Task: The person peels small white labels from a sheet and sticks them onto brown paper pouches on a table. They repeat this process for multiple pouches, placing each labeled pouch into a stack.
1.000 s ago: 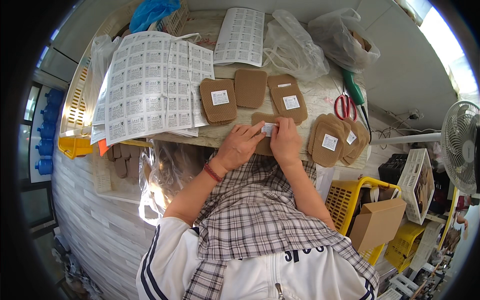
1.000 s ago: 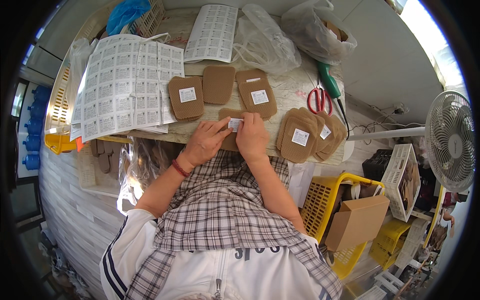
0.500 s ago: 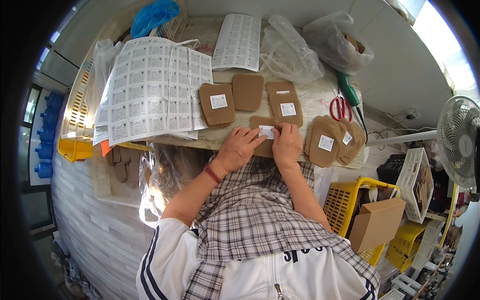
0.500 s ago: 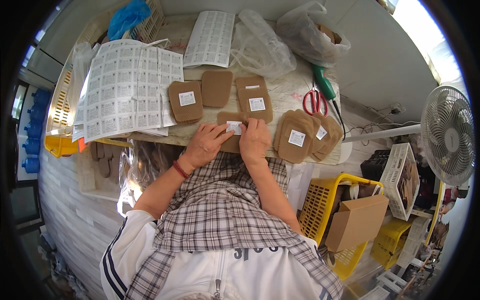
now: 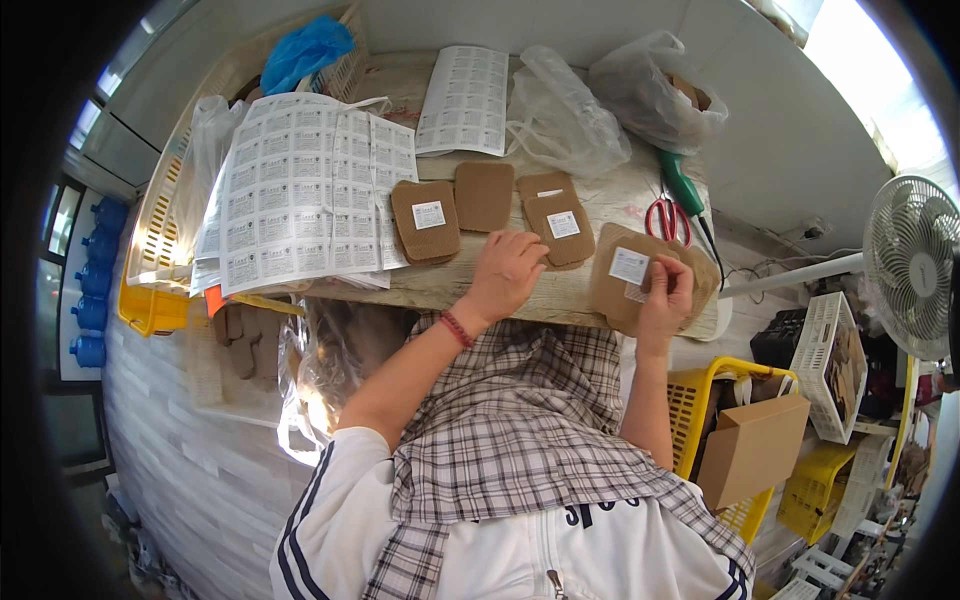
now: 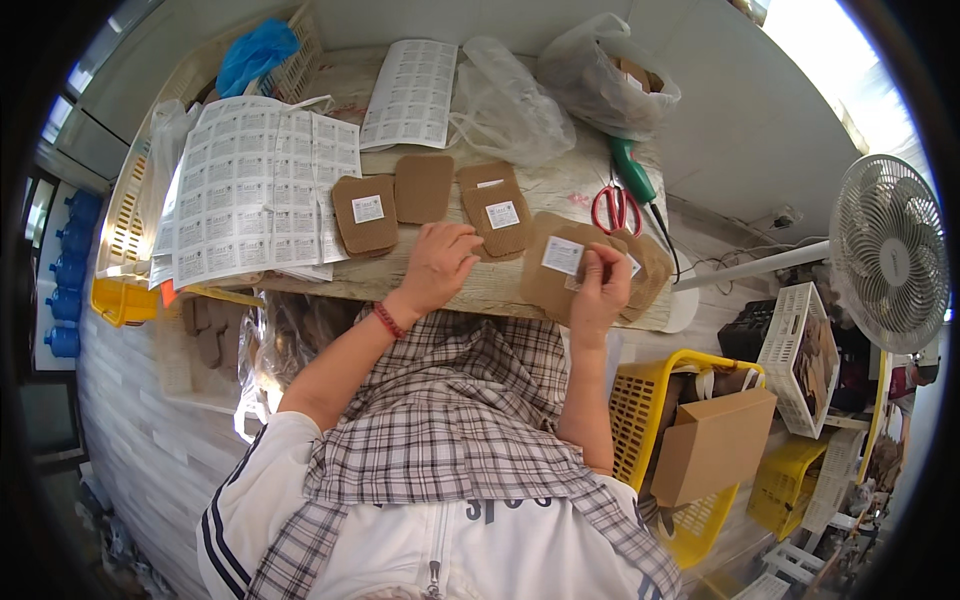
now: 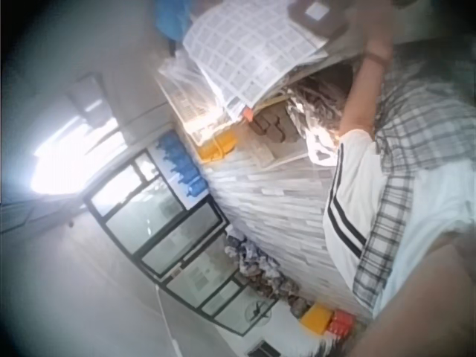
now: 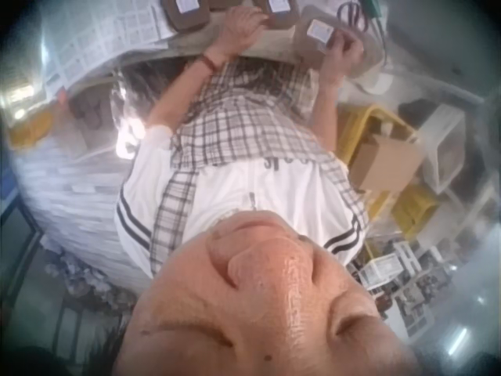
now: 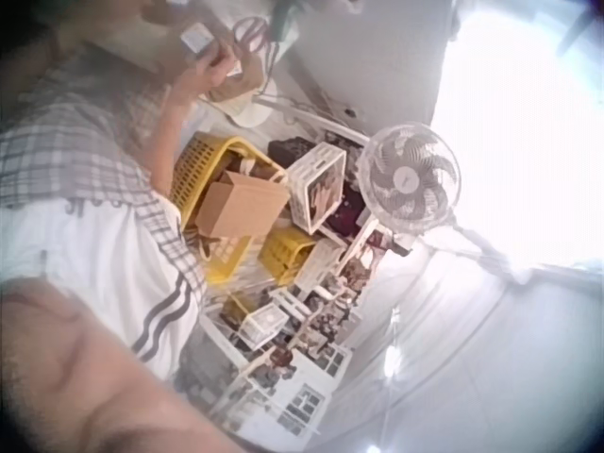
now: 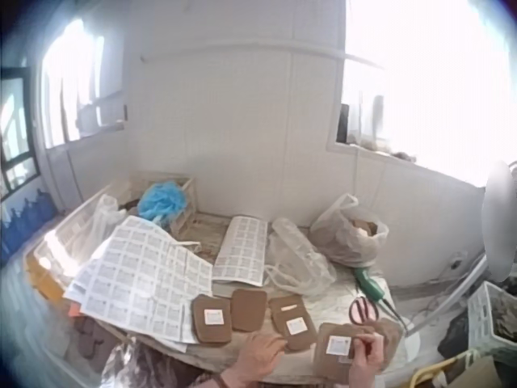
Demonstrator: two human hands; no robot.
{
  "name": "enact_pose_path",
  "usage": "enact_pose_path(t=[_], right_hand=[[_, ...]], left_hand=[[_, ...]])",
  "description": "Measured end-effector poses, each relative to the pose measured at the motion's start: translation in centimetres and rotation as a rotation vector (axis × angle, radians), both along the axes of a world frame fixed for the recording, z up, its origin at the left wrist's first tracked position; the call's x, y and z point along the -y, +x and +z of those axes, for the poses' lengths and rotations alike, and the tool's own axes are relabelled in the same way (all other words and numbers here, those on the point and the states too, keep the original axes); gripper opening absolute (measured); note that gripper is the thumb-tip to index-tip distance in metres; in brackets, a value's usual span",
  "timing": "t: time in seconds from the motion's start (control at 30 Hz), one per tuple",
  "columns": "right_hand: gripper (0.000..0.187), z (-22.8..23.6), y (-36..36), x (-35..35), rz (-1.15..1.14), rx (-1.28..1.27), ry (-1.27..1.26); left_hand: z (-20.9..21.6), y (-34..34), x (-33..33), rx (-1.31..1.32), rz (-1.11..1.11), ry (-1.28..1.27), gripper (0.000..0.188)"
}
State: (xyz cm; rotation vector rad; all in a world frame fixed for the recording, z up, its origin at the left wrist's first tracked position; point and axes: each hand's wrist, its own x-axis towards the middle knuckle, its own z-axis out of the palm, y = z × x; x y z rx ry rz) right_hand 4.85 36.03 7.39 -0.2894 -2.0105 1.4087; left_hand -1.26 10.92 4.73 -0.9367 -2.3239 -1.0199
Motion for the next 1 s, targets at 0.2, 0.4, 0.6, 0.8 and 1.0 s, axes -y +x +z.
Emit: enact_pose_path(t=[0.2, 0.4, 0.6, 0.8, 1.0], right_hand=[[0.019, 0.0, 0.8, -2.9, -0.185, 0.101, 0.5], [0.017, -1.1, 0.7, 1.2, 0.051, 0.11, 0.302], [0.014, -1.0, -0.6, 6.1, 0.253, 0.056, 0.17], [0.012, -2.3, -0.1, 8.1, 0.346, 0.18, 0.2], [0.01, -2.7, -1.4, 10.3, 0.384, 0.276, 0.341]], left_hand=[[-2.7, -2.2, -2.7, 0.007, -0.017, -0.226, 0.021], [-2.6, -3.2, -2.5, 0.014, 0.049, 0.025, 0.005], [1.8, -1.2, 1.7, -0.006, 0.082, 0.218, 0.013], [-0.5, 5.2, 7.4, 0.034, -0.141, -0.145, 0.016], [-0.8, 3.2, 6.6, 0.049, -0.002, -0.003, 0.024]])
